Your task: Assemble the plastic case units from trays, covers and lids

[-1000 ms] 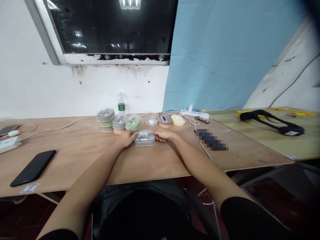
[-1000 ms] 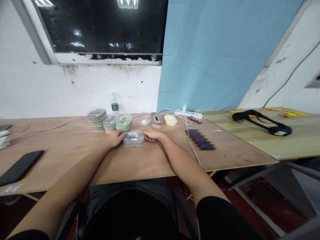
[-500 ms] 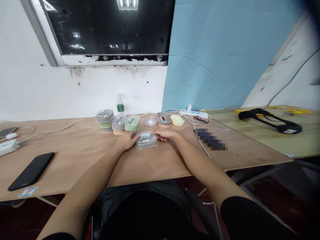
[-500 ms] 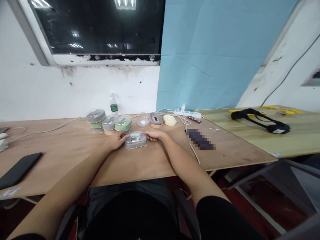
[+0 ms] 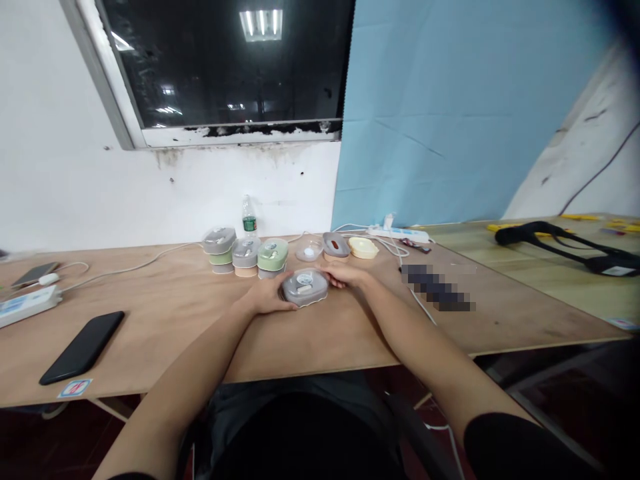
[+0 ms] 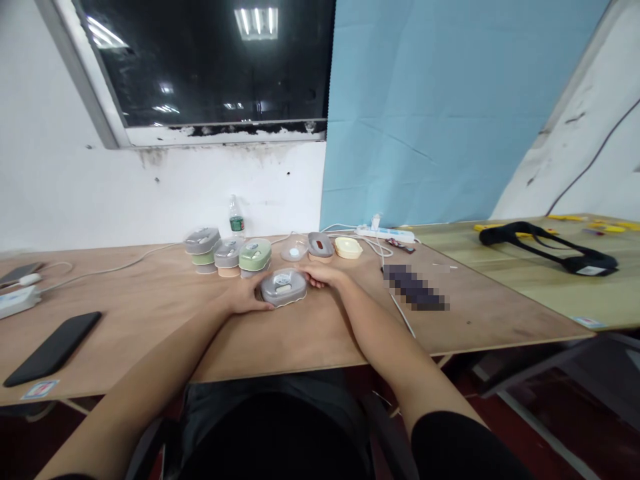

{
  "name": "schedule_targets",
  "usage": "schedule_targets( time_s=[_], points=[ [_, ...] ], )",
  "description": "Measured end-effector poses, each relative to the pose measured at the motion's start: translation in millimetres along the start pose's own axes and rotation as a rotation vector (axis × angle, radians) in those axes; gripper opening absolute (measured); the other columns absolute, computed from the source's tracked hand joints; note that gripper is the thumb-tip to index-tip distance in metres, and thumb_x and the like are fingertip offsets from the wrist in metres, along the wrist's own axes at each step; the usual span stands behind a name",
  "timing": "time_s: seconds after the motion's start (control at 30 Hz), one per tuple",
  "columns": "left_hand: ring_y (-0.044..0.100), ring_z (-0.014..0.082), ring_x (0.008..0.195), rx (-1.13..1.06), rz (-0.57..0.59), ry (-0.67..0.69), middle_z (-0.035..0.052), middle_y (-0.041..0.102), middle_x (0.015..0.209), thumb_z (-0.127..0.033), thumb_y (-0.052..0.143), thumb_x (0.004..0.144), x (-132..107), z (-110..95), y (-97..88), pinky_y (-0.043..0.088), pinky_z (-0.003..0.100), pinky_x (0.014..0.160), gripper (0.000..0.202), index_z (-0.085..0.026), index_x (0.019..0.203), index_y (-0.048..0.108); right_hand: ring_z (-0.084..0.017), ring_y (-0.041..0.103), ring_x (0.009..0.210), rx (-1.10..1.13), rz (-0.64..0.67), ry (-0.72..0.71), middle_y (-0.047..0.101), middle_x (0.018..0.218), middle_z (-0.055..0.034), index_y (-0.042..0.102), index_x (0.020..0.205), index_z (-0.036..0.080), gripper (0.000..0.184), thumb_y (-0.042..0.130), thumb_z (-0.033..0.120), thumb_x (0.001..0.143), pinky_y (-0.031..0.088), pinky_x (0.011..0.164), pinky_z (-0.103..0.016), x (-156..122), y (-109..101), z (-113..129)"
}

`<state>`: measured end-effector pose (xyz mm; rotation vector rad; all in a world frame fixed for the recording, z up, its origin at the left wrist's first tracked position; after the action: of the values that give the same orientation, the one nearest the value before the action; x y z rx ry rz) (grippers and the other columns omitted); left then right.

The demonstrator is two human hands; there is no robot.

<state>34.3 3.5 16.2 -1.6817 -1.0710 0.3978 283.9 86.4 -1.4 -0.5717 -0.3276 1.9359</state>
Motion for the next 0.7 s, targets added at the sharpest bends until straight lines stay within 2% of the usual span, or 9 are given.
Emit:
schedule_targets(
  time_s=[0.1, 0.23, 0.37, 0.47, 0.57, 0.63, 0.7],
  points=[
    [0.053, 0.0335, 0.122, -0.006, -0.048, 0.112, 0.0129, 0.053, 0.138, -0.056, 0.076, 0.063, 0, -4, -4.1, 0.044, 0.045, 0.101, 0.1, -0.021, 0.147, 0.033, -0.006, 0.036, 0.028, 0.203, -0.081, -0.008, 0.043, 0.038, 0.0042, 0.043, 0.061, 0.02, 0.059, 0.032, 0.07, 0.09, 0.021, 0.029, -0.018, 7, -6, -8],
    [0.053, 0.0319, 0.122, -0.003, -0.132, 0.225, 0.0142, 0.047, 0.14, -0.047, 0.077, 0.067, 0, -7, -8.7, 0.046, 0.045, 0.1, 0.092, -0.023, 0.146, 0.035, -0.007, 0.04, 0.03, 0.322, -0.165, -0.036, 0.046, 0.041, 0.0034, 0.044, 0.064, 0.02, 0.055, 0.035, 0.067, 0.091, 0.027, 0.03, -0.018, 12, -12, -14],
    [0.047, 0.0311, 0.127, 0.014, -0.348, 0.285, 0.0151, 0.044, 0.139, -0.04, 0.074, 0.072, 0, -3, -20.8, 0.045, 0.045, 0.103, 0.085, -0.023, 0.145, 0.034, -0.009, 0.045, 0.033, 0.334, -0.2, -0.058, 0.049, 0.044, 0.0029, 0.048, 0.069, 0.019, 0.049, 0.039, 0.062, 0.092, 0.033, 0.031, -0.019, 10, -13, -13],
    [0.046, 0.0321, 0.127, 0.027, -0.592, 0.2, 0.0158, 0.043, 0.136, -0.039, 0.074, 0.072, -1, 11, -34.3, 0.05, 0.044, 0.096, 0.083, -0.022, 0.144, 0.036, -0.008, 0.048, 0.035, 0.313, -0.209, -0.057, 0.053, 0.049, 0.0026, 0.051, 0.076, 0.018, 0.044, 0.044, 0.058, 0.093, 0.033, 0.03, -0.018, 9, -12, -11],
    [0.051, 0.03, 0.12, -0.02, -0.844, 0.011, 0.0161, 0.038, 0.137, -0.04, 0.077, 0.07, -6, 33, -46.5, 0.054, 0.039, 0.088, 0.089, -0.021, 0.145, 0.033, -0.007, 0.048, 0.035, 0.288, -0.214, -0.06, 0.057, 0.053, 0.0023, 0.054, 0.081, 0.017, 0.039, 0.047, 0.053, 0.093, 0.033, 0.03, -0.017, 9, -11, -10],
    [0.053, 0.0289, 0.118, -0.052, -0.96, -0.132, 0.0163, 0.037, 0.136, -0.04, 0.079, 0.067, -9, 47, -52.2, 0.053, 0.038, 0.09, 0.093, -0.021, 0.145, 0.032, -0.007, 0.048, 0.035, 0.283, -0.213, -0.065, 0.058, 0.055, 0.0023, 0.054, 0.083, 0.017, 0.036, 0.048, 0.051, 0.094, 0.032, 0.029, -0.016, 10, -10, -10],
    [0.051, 0.0301, 0.12, -0.057, -1.007, -0.266, 0.0164, 0.039, 0.133, -0.041, 0.081, 0.064, -12, 57, -55.9, 0.049, 0.04, 0.097, 0.096, -0.02, 0.145, 0.034, -0.006, 0.049, 0.035, 0.285, -0.21, -0.071, 0.059, 0.056, 0.0026, 0.055, 0.084, 0.017, 0.034, 0.048, 0.049, 0.094, 0.033, 0.029, -0.016, 11, -10, -11]
  ],
)
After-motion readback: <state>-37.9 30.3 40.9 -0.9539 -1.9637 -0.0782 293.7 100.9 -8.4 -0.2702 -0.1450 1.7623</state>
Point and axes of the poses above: each hand's wrist, its own x-axis towards the middle knuckle, its own y-axis out of the palm, z = x × y, the point moved 3 cm from there along x, towards the middle knuckle
